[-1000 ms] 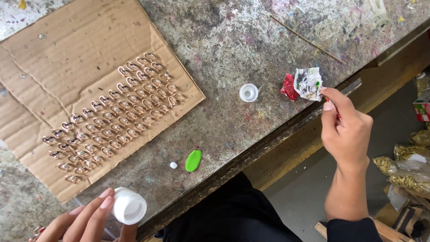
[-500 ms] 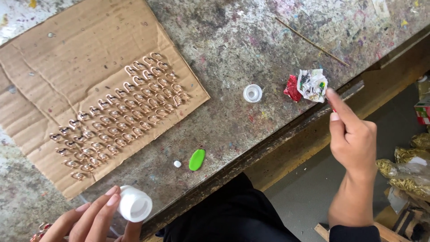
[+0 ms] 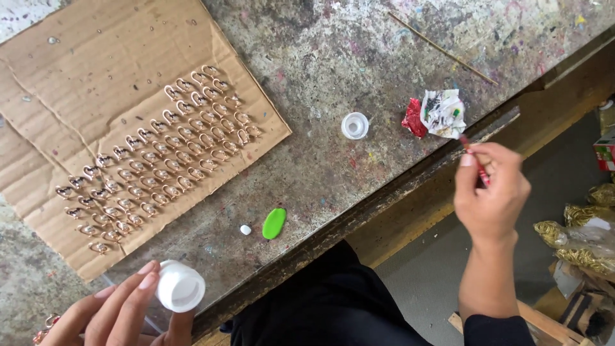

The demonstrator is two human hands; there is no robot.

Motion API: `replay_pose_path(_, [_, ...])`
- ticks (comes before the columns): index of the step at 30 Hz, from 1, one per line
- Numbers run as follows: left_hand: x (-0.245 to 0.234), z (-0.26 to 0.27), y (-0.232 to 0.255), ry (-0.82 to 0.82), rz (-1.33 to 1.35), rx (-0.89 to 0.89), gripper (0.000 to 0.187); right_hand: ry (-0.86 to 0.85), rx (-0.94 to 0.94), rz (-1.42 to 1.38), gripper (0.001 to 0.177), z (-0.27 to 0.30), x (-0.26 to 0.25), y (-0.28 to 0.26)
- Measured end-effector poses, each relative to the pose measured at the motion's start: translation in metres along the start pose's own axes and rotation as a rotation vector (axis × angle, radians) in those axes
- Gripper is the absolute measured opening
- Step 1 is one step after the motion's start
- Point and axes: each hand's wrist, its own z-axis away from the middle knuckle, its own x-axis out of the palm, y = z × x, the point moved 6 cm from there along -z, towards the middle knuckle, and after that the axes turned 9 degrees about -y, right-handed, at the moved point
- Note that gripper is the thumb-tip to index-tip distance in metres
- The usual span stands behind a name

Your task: Applying small dots of paint to a series of jewelry components using a fine-tipped brush on a workshop bench.

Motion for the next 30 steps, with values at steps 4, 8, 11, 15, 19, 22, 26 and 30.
replay_pose_path(4, [0.004, 0.003, 0.0, 0.065, 0.018, 0.01, 0.037, 0.06, 0.046, 0.072, 0.01, 0.001, 0.002, -0.016])
replay_pose_path(8, [0.0, 0.002, 0.001, -0.006, 0.001, -0.016, 0.041, 0.065, 0.049, 0.117, 0.007, 0.004, 0.004, -0.015])
replay_pose_path(11, [0.001, 0.003, 0.001, -0.024, -0.003, -0.036, 0.04, 0.009, 0.105, 0.128, 0.012, 0.006, 0.006, -0.013])
replay_pose_path(15, [0.007, 0.006, -0.004, 0.062, 0.005, -0.018, 0.027, -0.055, 0.169, 0.063, 0.02, 0.002, 0.001, -0.015])
replay_pose_path(19, [0.008, 0.008, -0.008, 0.148, 0.026, -0.006, 0.026, -0.157, 0.416, -0.156, 0.028, -0.004, 0.003, -0.009])
replay_pose_path(22, [0.006, 0.005, -0.007, 0.165, 0.048, 0.053, 0.032, -0.17, 0.59, -0.537, 0.021, 0.006, 0.016, 0.013])
replay_pose_path(26, [0.011, 0.014, -0.011, 0.24, 0.046, 0.009, 0.027, -0.111, 0.665, -0.922, 0.01, 0.013, 0.023, 0.024])
replay_pose_path(30, [-0.001, 0.009, -0.003, 0.211, 0.035, -0.061, 0.028, -0.045, 0.549, -0.913, 0.007, 0.015, 0.01, 0.007])
